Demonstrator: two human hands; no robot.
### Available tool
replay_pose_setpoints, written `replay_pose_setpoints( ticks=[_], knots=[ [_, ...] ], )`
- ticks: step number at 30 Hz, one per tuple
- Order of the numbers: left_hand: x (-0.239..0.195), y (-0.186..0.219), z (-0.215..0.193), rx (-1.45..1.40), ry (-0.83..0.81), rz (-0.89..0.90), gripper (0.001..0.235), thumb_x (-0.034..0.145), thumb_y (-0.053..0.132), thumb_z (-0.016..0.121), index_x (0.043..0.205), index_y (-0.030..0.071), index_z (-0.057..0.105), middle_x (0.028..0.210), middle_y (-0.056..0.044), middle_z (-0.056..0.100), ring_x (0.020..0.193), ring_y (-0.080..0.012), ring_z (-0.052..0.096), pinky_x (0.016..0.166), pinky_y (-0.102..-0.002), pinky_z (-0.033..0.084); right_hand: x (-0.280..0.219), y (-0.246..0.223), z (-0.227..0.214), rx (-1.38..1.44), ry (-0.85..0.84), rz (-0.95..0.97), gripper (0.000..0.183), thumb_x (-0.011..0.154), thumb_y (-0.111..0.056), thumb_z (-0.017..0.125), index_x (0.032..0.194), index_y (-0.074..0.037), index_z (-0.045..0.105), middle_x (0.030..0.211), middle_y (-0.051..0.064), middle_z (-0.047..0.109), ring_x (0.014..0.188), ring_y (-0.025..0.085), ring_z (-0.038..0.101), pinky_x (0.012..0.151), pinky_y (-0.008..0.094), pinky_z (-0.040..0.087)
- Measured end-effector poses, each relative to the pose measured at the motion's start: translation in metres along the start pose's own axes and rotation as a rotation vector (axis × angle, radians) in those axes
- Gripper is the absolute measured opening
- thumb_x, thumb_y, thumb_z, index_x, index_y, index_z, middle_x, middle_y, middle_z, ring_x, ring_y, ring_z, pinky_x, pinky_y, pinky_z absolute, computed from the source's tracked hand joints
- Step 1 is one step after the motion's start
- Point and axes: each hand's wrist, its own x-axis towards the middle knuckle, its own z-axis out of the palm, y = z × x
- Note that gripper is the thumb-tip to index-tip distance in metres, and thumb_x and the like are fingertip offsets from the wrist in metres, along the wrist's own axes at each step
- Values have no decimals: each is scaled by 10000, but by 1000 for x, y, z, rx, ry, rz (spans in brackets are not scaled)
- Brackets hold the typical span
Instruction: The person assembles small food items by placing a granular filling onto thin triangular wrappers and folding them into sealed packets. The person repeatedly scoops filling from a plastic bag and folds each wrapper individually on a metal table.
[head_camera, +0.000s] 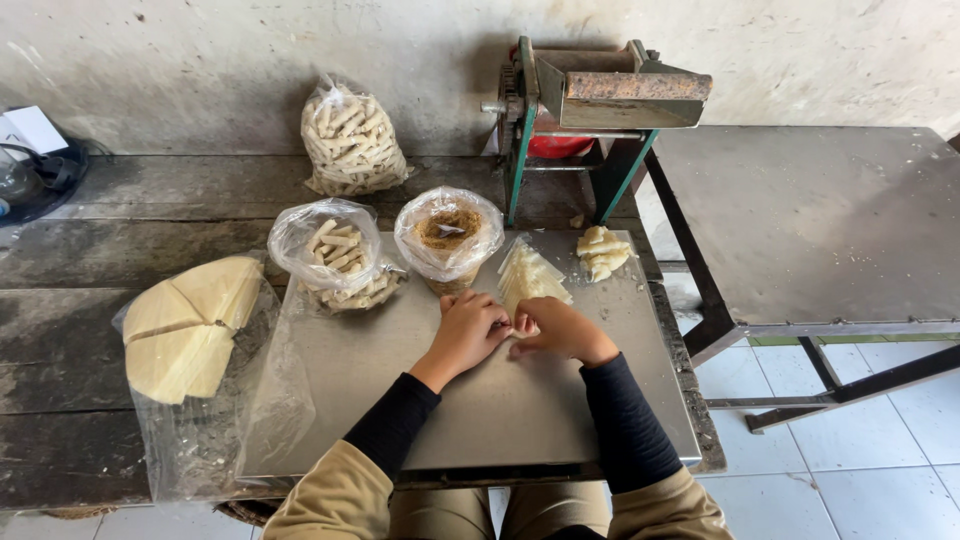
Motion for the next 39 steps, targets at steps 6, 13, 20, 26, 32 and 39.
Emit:
replay_pose_setpoints(
  ticks=[6, 13, 20, 26, 32, 39],
  knots=[
    [-2, -3, 3, -50, 24, 0, 115, 843, 299, 784, 834, 189, 749, 903, 35, 683, 1022, -210, 573, 922, -440, 304, -1, 1, -6, 28, 60, 181, 127, 868, -128, 707, 947, -29, 693, 863, 102, 737, 772, 232, 704, 722, 356, 561],
    [-4, 6, -8, -72, 52, 14, 73, 835, 252, 766, 824, 183, 743, 891, 42, 701, 999, -203, 594, 905, -423, 316, -9, 14, -34, 280, 348, 300, 168, 872, -131, 771, 975, -2, 741, 798, 55, 727, 729, 121, 632, 687, 278, 528],
    [-2, 15, -16, -380, 10, -207, 319, 908, 276, 731, 1197, 159, 660, 902, 18, 743, 780, -186, 688, 868, -377, 411, -4, 6, -29, 426, 163, 277, 152, 869, -143, 782, 931, -5, 760, 787, 18, 738, 735, 82, 642, 707, 260, 539],
    [-5, 9, -5, -138, -7, -50, 131, 890, 260, 787, 1010, 215, 762, 970, 32, 771, 950, -204, 671, 885, -393, 399, -4, 12, -27, 287, 320, 250, 131, 900, -118, 749, 956, -1, 765, 800, 44, 734, 724, 98, 616, 680, 254, 516],
    [-3, 16, 2, 24, 165, 181, 652, 724, 377, 849, 1284, 122, 635, 1211, -80, 662, 1061, -240, 612, 914, -423, 382, -5, 15, -32, 335, 403, 320, 164, 911, -146, 726, 975, 2, 754, 810, 40, 732, 685, 89, 628, 647, 236, 524],
    [11, 34, 9, 62, 196, 171, 547, 787, 403, 856, 1157, 94, 596, 1079, -67, 652, 1013, -244, 611, 883, -410, 397, -2, 11, -24, 467, 343, 293, 199, 936, -166, 723, 987, 25, 743, 816, 27, 719, 712, 71, 606, 653, 236, 514]
  ],
)
